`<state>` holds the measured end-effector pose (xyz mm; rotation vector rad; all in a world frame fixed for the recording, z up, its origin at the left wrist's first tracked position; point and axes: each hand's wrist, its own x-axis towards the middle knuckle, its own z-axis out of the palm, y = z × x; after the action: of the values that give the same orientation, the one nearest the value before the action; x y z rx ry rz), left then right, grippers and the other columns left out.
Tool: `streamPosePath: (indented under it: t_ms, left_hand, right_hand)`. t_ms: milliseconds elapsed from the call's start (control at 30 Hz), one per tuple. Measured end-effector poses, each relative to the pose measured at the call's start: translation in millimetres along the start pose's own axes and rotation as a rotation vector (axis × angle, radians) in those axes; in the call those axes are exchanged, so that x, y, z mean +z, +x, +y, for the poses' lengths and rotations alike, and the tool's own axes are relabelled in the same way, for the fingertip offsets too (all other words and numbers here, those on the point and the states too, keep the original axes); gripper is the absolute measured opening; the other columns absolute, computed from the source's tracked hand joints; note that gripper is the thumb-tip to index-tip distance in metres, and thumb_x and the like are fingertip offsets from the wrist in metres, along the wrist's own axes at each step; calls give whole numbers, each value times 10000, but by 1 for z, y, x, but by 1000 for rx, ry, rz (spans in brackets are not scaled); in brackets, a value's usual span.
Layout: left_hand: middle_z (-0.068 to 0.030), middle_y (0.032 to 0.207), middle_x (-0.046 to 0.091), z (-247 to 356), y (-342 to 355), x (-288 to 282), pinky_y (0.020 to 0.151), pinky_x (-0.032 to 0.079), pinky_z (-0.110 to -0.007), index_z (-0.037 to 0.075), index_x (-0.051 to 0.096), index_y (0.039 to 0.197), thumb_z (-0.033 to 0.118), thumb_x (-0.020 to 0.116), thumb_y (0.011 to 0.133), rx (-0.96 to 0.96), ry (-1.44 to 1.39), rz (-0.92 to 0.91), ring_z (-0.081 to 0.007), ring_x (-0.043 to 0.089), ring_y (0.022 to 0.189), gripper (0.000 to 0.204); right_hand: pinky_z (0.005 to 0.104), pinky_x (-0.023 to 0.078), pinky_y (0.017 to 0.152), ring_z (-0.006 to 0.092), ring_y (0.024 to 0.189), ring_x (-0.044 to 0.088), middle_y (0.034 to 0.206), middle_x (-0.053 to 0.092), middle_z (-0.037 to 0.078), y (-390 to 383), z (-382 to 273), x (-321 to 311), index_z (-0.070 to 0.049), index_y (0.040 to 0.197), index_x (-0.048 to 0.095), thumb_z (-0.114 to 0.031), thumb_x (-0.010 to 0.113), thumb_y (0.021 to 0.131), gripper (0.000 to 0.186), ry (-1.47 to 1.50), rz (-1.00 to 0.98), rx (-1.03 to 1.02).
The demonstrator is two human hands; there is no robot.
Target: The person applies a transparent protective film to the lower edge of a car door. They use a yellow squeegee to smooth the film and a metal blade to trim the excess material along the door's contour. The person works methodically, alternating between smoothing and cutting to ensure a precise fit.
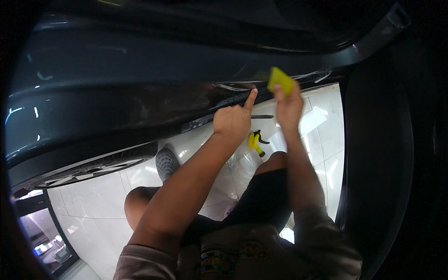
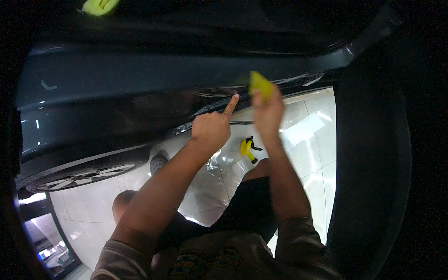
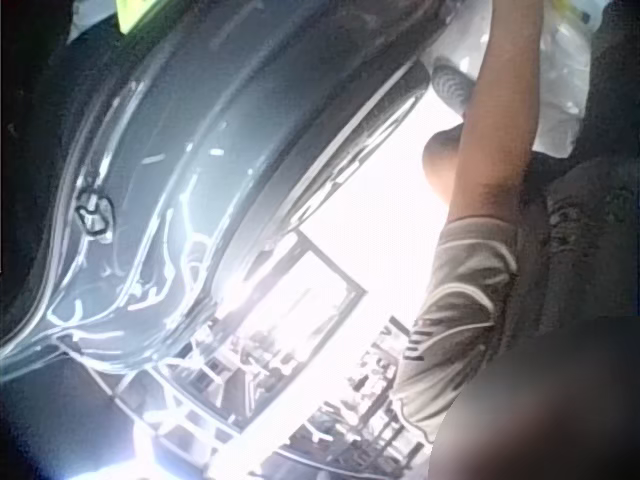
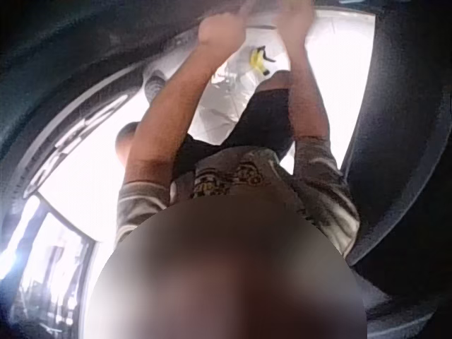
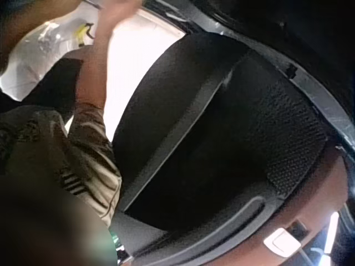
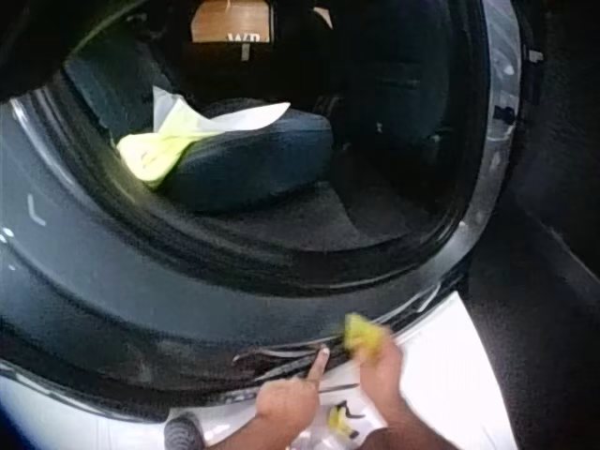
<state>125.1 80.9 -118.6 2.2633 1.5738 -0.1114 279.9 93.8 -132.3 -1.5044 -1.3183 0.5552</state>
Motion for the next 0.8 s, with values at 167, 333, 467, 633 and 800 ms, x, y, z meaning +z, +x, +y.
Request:
streamPosePath:
  t_ms: [167, 333, 467, 633, 800]
  left_hand:
    - [-184, 891, 721, -33, 14, 70, 724, 576, -434, 138, 392, 1431, 199, 541, 886, 90, -109, 447, -327, 718, 747, 568]
    - [-179, 884, 722, -10, 2, 12, 732, 573, -432, 208, 299, 1515, 191, 522, 881, -56, 82, 66, -339, 718, 767, 673]
    - [-207, 882, 714, -1, 7, 3, 723, 572, -438, 257, 188, 1552, 159, 535, 865, -51, 40, 41, -338, 718, 760, 776]
    - [-202, 860, 713, -9, 1, 8, 706, 573, -441, 266, 165, 1555, 147, 547, 859, -56, 43, 52, -331, 717, 745, 802]
    - [-197, 843, 712, -12, 1, 9, 688, 574, -450, 259, 203, 1548, 137, 552, 845, -56, 31, 75, -331, 714, 715, 794]
  right_hand:
    - [382, 502, 747, 260, 814, 629, 893, 623, 147, -46, -100, 66, -2, 1002, 605, -141, 690, 842, 228, -99, -101, -425]
    - [304, 512, 671, 124, 783, 620, 884, 669, 81, -5, -43, 23, 3, 1027, 620, -186, 711, 866, 264, 398, -206, 177]
    - [274, 518, 740, 151, 836, 639, 978, 672, 93, 28, 48, -5, 9, 1091, 603, -156, 693, 893, 273, 211, 110, 124]
    - [308, 513, 730, 178, 855, 645, 957, 673, 117, 40, 42, -31, 17, 1103, 604, -203, 695, 892, 318, 101, 167, 125]
    - [346, 504, 862, 258, 956, 657, 982, 683, 114, 16, 7, -10, -19, 1034, 656, -144, 688, 877, 203, -40, -164, -362]
